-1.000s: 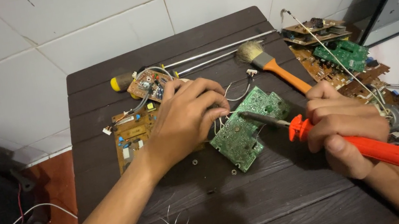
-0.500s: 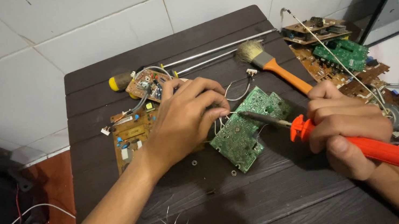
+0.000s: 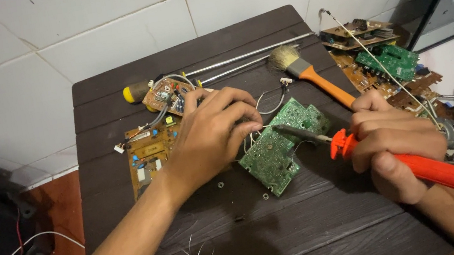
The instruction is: Soldering components and wires onto a printed circuit board using a soldering iron.
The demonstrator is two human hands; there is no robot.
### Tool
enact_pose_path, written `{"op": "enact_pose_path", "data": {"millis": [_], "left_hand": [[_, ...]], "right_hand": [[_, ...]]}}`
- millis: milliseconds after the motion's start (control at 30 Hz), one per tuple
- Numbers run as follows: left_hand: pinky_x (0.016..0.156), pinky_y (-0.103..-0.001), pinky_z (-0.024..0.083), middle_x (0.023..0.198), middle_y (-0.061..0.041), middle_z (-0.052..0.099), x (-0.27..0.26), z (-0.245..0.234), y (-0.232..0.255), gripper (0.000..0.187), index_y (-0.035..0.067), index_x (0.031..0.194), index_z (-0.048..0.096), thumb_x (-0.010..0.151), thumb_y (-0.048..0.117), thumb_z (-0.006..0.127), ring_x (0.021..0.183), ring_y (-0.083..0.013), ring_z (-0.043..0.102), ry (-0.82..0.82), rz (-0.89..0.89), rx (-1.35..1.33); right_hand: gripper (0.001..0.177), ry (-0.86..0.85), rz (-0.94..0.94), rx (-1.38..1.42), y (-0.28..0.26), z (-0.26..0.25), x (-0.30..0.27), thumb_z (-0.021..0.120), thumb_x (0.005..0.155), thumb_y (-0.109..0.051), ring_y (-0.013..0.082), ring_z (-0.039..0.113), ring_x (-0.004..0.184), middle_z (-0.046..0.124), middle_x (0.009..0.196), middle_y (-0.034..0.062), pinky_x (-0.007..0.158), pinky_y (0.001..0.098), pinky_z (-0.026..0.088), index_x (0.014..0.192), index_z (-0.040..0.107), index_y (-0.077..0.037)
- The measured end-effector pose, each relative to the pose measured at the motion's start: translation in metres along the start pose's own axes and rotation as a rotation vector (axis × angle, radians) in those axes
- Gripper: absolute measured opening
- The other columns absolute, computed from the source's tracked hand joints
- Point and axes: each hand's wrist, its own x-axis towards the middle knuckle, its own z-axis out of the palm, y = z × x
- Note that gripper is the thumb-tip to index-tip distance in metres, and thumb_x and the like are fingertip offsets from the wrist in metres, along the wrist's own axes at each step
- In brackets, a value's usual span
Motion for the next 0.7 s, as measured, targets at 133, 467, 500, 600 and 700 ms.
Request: {"op": "enact_pose_path", "data": {"millis": [133, 467, 500, 600, 700], "left_hand": [[0.1, -0.046, 0.033, 0.108, 0.0, 0.066, -0.0002, -0.0001, -0.0006, 0.009, 0.014, 0.093, 0.069, 0.1, 0.019, 0.067, 0.09, -0.0208, 0.063, 0.014, 0.028, 0.007], [0.1, -0.046, 0.032, 0.106, 0.001, 0.066, -0.0006, 0.0003, -0.0018, 0.01, 0.015, 0.091, 0.069, 0.099, 0.02, 0.067, 0.089, -0.0197, 0.063, 0.025, 0.019, 0.01], [0.1, -0.046, 0.031, 0.107, 0.001, 0.065, -0.0007, 0.0007, -0.0022, 0.011, 0.015, 0.092, 0.069, 0.101, 0.022, 0.065, 0.089, -0.0202, 0.063, 0.019, 0.023, 0.017], [0.102, -0.048, 0.032, 0.108, -0.001, 0.065, -0.0008, 0.0004, -0.0011, 0.011, 0.014, 0.092, 0.069, 0.1, 0.021, 0.066, 0.091, -0.0214, 0.064, 0.015, 0.022, 0.015], [0.103, -0.049, 0.031, 0.109, -0.001, 0.065, -0.0019, 0.0019, -0.0027, 0.007, 0.014, 0.094, 0.069, 0.099, 0.019, 0.069, 0.092, -0.0224, 0.064, 0.007, 0.027, 0.011]], "right_hand": [[0.05, 0.016, -0.003, 0.011, 0.0023, 0.0002, -0.0022, 0.036, 0.097, -0.028, 0.0212, 0.029, 0.043, 0.034, 0.051, 0.0084, 0.063, 0.0396, 0.026, 0.055, 0.046, -0.004], [0.051, 0.015, 0.012, 0.005, 0.0017, 0.0008, -0.0036, 0.036, 0.098, -0.029, 0.0202, 0.03, 0.042, 0.034, 0.05, 0.0068, 0.064, 0.0396, 0.028, 0.054, 0.047, -0.005], [0.052, 0.026, 0.009, -0.003, 0.0016, 0.0012, -0.0036, 0.035, 0.098, -0.029, 0.0209, 0.028, 0.042, 0.032, 0.051, 0.0081, 0.064, 0.0396, 0.026, 0.053, 0.045, -0.004], [0.052, 0.012, 0.025, -0.009, -0.0019, 0.0011, -0.0011, 0.035, 0.099, -0.028, 0.0184, 0.029, 0.042, 0.034, 0.049, 0.0054, 0.066, 0.0394, 0.029, 0.054, 0.046, -0.006], [0.054, 0.036, 0.031, -0.045, -0.0052, 0.0045, 0.0014, 0.032, 0.1, -0.03, 0.0195, 0.027, 0.041, 0.035, 0.047, 0.0073, 0.066, 0.0408, 0.028, 0.052, 0.041, -0.006]]}}
